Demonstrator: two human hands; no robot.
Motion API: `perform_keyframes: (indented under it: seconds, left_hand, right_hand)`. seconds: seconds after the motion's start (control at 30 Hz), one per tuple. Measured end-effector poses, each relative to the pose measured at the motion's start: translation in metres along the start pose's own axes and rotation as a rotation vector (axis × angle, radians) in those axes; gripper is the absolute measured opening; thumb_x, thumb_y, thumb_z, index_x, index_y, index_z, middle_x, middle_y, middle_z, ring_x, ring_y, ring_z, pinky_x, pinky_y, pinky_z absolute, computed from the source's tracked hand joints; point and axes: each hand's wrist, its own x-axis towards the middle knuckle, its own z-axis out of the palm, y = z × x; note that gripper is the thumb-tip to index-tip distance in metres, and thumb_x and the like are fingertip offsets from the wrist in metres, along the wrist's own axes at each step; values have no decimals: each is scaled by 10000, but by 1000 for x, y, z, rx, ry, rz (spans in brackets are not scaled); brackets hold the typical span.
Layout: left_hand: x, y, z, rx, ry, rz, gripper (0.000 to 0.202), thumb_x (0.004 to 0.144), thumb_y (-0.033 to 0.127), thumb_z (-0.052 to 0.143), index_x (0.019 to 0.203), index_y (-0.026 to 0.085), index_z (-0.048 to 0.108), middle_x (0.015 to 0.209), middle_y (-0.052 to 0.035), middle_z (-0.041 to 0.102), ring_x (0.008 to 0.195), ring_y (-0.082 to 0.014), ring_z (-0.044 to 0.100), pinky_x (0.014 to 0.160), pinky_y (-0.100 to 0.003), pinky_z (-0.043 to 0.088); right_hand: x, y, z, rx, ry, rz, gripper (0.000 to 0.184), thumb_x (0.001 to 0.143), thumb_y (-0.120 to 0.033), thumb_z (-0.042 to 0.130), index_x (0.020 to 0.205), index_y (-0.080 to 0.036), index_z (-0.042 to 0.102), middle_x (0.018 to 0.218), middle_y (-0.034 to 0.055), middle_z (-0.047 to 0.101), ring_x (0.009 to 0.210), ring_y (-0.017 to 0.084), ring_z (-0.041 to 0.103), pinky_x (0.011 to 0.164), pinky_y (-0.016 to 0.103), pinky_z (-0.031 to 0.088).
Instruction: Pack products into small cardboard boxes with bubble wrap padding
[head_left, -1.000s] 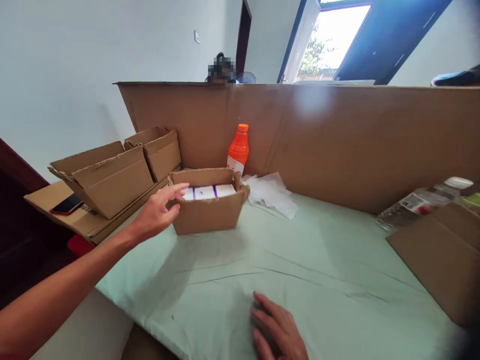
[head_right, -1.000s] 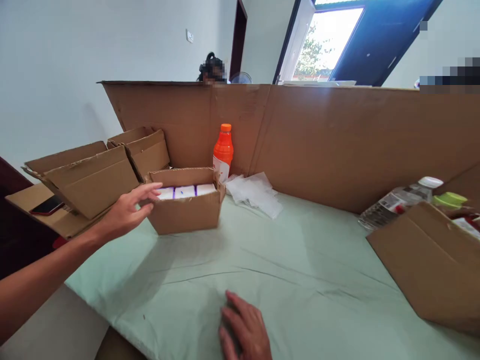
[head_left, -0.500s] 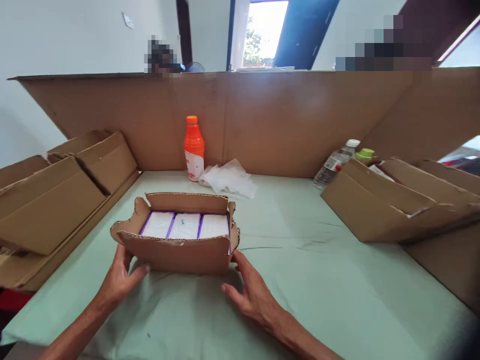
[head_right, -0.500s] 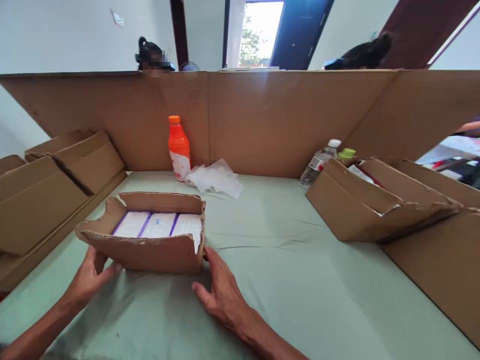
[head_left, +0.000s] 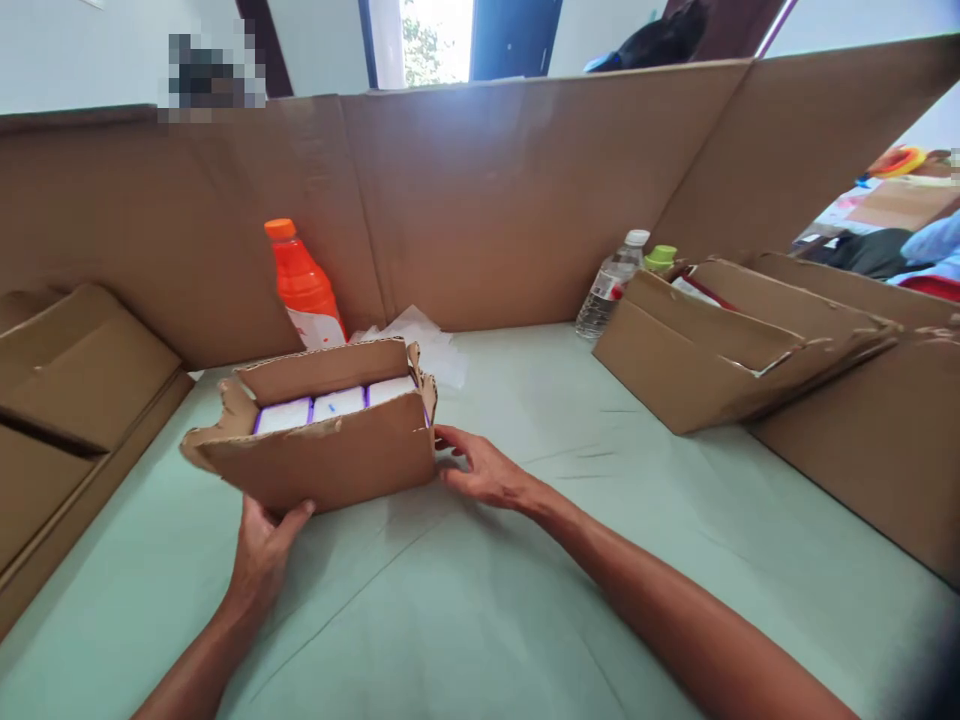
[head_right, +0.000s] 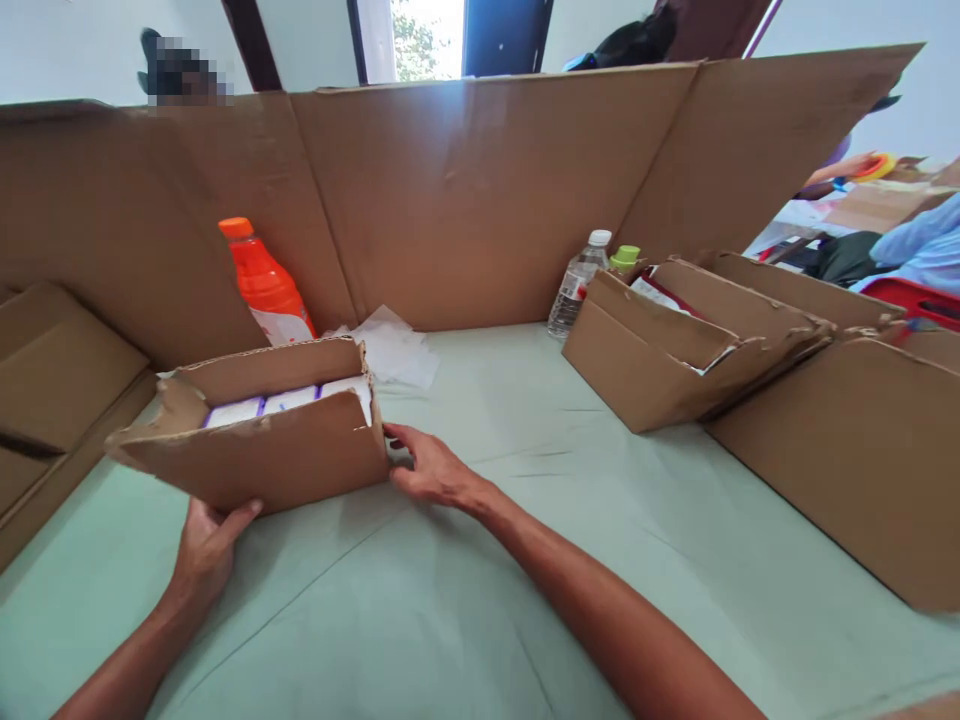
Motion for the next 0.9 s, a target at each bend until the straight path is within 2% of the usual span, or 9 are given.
perform_keyframes:
  seconds: [0.1, 0.17, 0.3, 0.4, 0.5, 0.6, 0.67, 0.8, 0.9]
  left_hand:
    - [0, -18, -6, 56, 70, -36, 716, 675, 409, 794, 1301, 218, 501, 1140, -58, 652, 1166, -300, 604, 1113, -480, 424]
    - [0, -28, -11, 99, 95, -39, 674, 669, 410, 794, 1256, 221, 524, 1039, -38, 656, 1110, -302, 621, 1111, -511, 422]
    - [-2, -36, -16, 172, 101, -4, 613, 695, 399, 761, 1247, 249, 540, 989, -21, 661, 1140, -318, 620, 1127, -541, 415]
    - [-3, -37, -16, 197, 116, -10, 612, 722, 397, 729, 1290, 288, 529, 1033, -19, 672, 1154, -318, 626, 1122, -542, 435]
    - [-4, -38, -16, 204, 125, -9, 631, 721, 404, 721, 1311, 300, 525, 1062, -24, 682, 1157, -319, 627, 1118, -547, 443]
    - [-3, -39, -16, 194, 134, -5, 662, 696, 393, 738, 1315, 293, 528, 1087, -29, 688, 1155, -322, 623, 1108, -548, 447]
    - [-2, -40, -17, 173, 132, -15, 664, 685, 390, 753, 1302, 282, 533, 1078, -30, 684, 1142, -317, 623, 1096, -536, 455]
    - [2, -42, -15, 97, 143, -51, 676, 634, 404, 807, 1233, 225, 551, 1035, -40, 667, 1038, -289, 627, 1051, -510, 461]
    - [5, -42, -13, 25, 146, -47, 694, 597, 401, 840, 1199, 198, 559, 1027, -44, 651, 971, -258, 613, 1004, -469, 462]
  right_hand:
    - [22, 26, -23, -166, 101, -31, 396, 831, -133, 523, 1162, -205, 727, 1334, 90, 675, 1231, 257, 619, 1048, 454, 483]
    - [46, 40, -30, -344, 153, -48, 328, 873, -125, 530, 1101, -199, 755, 1389, 112, 635, 1315, 276, 554, 1109, 500, 416]
    - [106, 54, -19, -608, 45, -174, 220, 902, -140, 586, 1016, -192, 768, 1573, 120, 446, 1465, 347, 357, 1105, 555, 359]
    - [141, 58, 0, -668, -45, -314, 216, 949, -247, 594, 1105, -180, 728, 1573, 134, 444, 1472, 361, 335, 1078, 533, 372]
    - [157, 60, 10, -634, -16, -383, 352, 980, -280, 563, 1307, -161, 616, 1536, 148, 492, 1460, 314, 369, 1089, 485, 363]
    - [149, 62, 1, -549, 130, -366, 407, 987, -240, 539, 1387, -167, 550, 1524, 136, 515, 1469, 261, 375, 1126, 452, 330]
    - [132, 61, -13, -448, 260, -361, 366, 975, -236, 550, 1334, -186, 598, 1469, 115, 578, 1447, 241, 418, 1139, 440, 325]
    - [73, 59, -48, -133, 505, -250, 224, 921, -406, 633, 1009, -224, 730, 1137, 66, 755, 1265, 254, 603, 1108, 425, 390]
    - [13, 60, -70, 67, 462, -21, 446, 889, -624, 596, 729, -223, 708, 915, 60, 762, 1070, 267, 688, 1009, 402, 467]
